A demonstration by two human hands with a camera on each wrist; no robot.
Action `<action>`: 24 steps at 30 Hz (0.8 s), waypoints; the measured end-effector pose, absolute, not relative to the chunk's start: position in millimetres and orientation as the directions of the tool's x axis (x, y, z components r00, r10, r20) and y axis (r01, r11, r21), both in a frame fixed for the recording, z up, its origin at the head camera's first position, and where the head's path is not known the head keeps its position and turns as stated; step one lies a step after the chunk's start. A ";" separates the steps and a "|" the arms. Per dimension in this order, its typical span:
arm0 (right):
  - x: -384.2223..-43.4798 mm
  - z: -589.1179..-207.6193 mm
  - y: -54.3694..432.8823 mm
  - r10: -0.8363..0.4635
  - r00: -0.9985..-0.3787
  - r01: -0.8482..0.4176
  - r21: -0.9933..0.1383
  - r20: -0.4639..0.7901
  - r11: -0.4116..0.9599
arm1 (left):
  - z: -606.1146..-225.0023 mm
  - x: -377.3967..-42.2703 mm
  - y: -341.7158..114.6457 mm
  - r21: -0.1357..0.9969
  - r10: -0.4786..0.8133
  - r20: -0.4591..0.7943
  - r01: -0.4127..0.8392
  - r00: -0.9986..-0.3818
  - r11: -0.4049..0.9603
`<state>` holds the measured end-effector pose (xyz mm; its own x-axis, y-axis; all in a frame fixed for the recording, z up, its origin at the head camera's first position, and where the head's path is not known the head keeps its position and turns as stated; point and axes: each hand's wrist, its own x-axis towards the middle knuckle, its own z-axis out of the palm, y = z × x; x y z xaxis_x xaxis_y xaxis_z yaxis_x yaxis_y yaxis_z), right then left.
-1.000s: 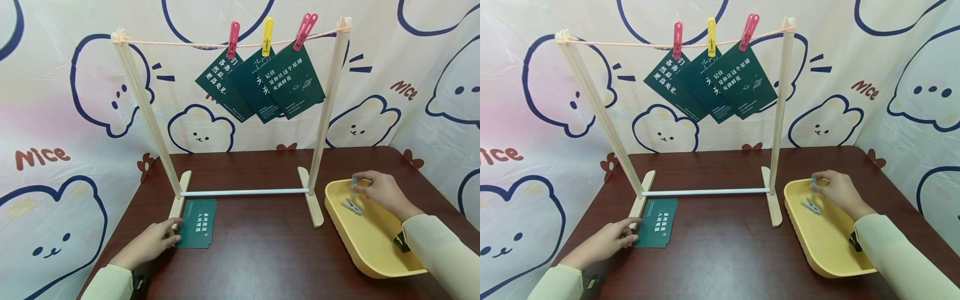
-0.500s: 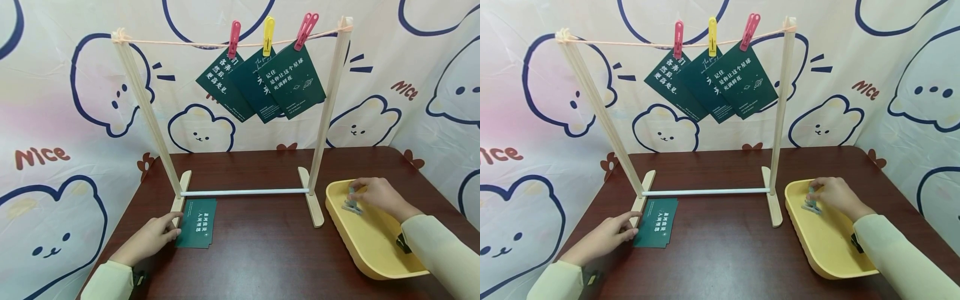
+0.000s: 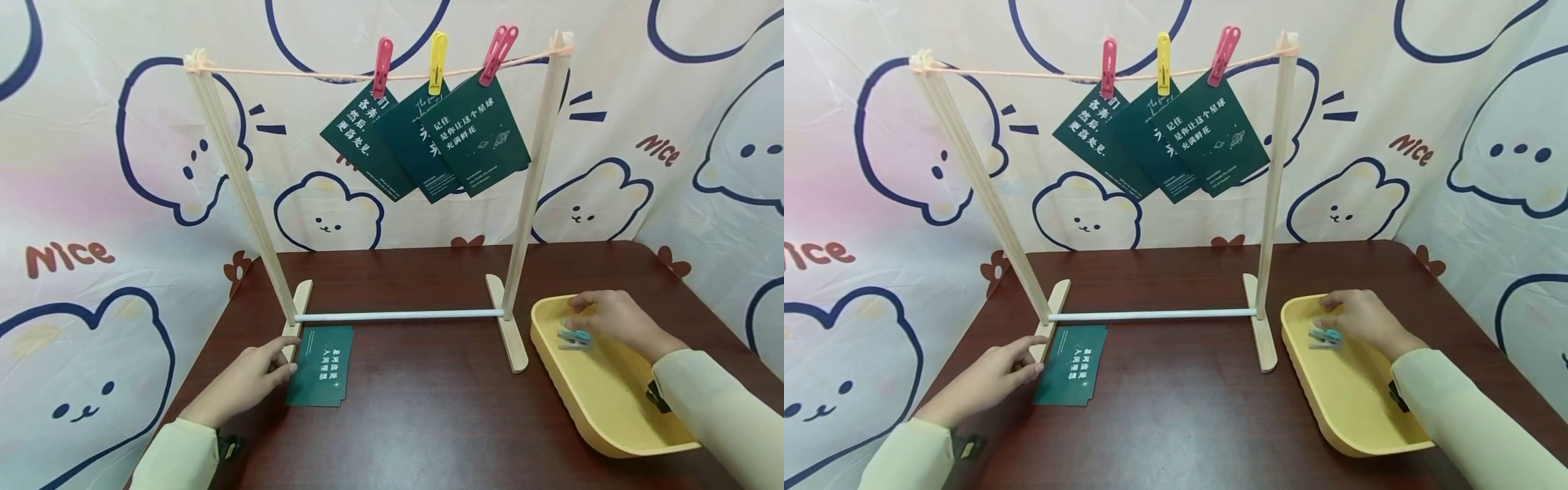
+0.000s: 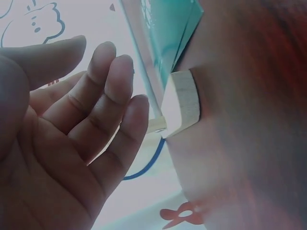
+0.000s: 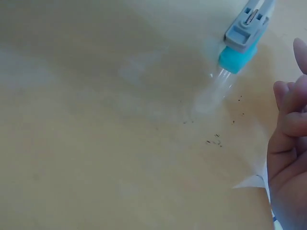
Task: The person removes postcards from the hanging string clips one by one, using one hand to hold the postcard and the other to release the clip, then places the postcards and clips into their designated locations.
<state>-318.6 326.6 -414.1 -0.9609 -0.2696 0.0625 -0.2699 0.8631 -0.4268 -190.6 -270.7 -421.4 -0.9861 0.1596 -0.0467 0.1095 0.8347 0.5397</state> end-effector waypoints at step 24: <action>-314.1 -373.3 314.5 -0.248 -0.962 -0.272 -0.418 0.112 0.867 | -402.5 -211.8 -264.2 0.530 0.200 0.157 0.253 -0.967 0.809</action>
<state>-314.1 314.5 -373.3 -0.9623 -0.2479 0.1122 -0.2720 0.8666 -0.4184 -211.8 -264.2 -402.5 -0.9671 0.2004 0.1566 0.2535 0.8094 0.5298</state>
